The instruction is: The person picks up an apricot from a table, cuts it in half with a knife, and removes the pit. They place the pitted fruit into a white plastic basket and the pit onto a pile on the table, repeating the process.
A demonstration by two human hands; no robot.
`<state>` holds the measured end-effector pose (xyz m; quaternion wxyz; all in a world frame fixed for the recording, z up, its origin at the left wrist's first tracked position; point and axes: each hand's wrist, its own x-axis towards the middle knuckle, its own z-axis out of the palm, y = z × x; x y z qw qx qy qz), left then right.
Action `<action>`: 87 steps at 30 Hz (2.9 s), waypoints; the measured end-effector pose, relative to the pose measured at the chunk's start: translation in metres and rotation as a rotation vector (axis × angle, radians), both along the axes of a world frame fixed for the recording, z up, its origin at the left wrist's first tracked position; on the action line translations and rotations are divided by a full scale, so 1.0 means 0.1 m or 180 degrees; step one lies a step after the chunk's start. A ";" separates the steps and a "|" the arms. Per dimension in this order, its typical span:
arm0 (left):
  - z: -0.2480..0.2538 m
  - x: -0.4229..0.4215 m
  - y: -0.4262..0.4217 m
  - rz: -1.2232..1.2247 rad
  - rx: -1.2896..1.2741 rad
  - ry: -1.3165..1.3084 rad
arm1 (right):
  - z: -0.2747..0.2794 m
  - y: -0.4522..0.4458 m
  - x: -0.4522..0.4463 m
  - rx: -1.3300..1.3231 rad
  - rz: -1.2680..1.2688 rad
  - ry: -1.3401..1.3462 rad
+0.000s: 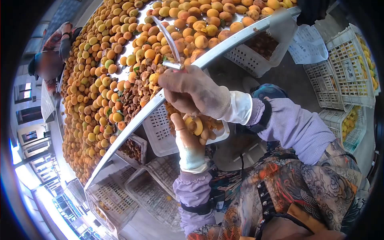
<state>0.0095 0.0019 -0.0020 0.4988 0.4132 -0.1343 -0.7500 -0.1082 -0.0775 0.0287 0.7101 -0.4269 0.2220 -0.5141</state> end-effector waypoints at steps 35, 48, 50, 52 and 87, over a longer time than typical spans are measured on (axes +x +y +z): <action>-0.10 -0.11 -0.02 0.0100 -0.0089 -0.0689 | -0.20 -0.03 0.11 0.1888 0.0002 -0.0686; 0.11 -0.14 -0.03 -0.0232 -0.0496 0.0024 | -0.03 -0.15 -0.08 0.1969 -0.0387 -0.1056; 0.00 -0.08 -0.09 -0.0211 -0.0624 -0.0206 | 0.00 -0.16 -0.13 0.1891 -0.0447 -0.1240; 0.05 -0.06 -0.13 -0.0037 -0.0645 -0.0631 | 0.05 -0.21 -0.21 0.2000 -0.0546 -0.1181; 0.78 0.80 -1.03 -0.0562 -0.1932 -0.5367 | 0.20 0.00 -0.69 0.2265 0.0396 -0.0781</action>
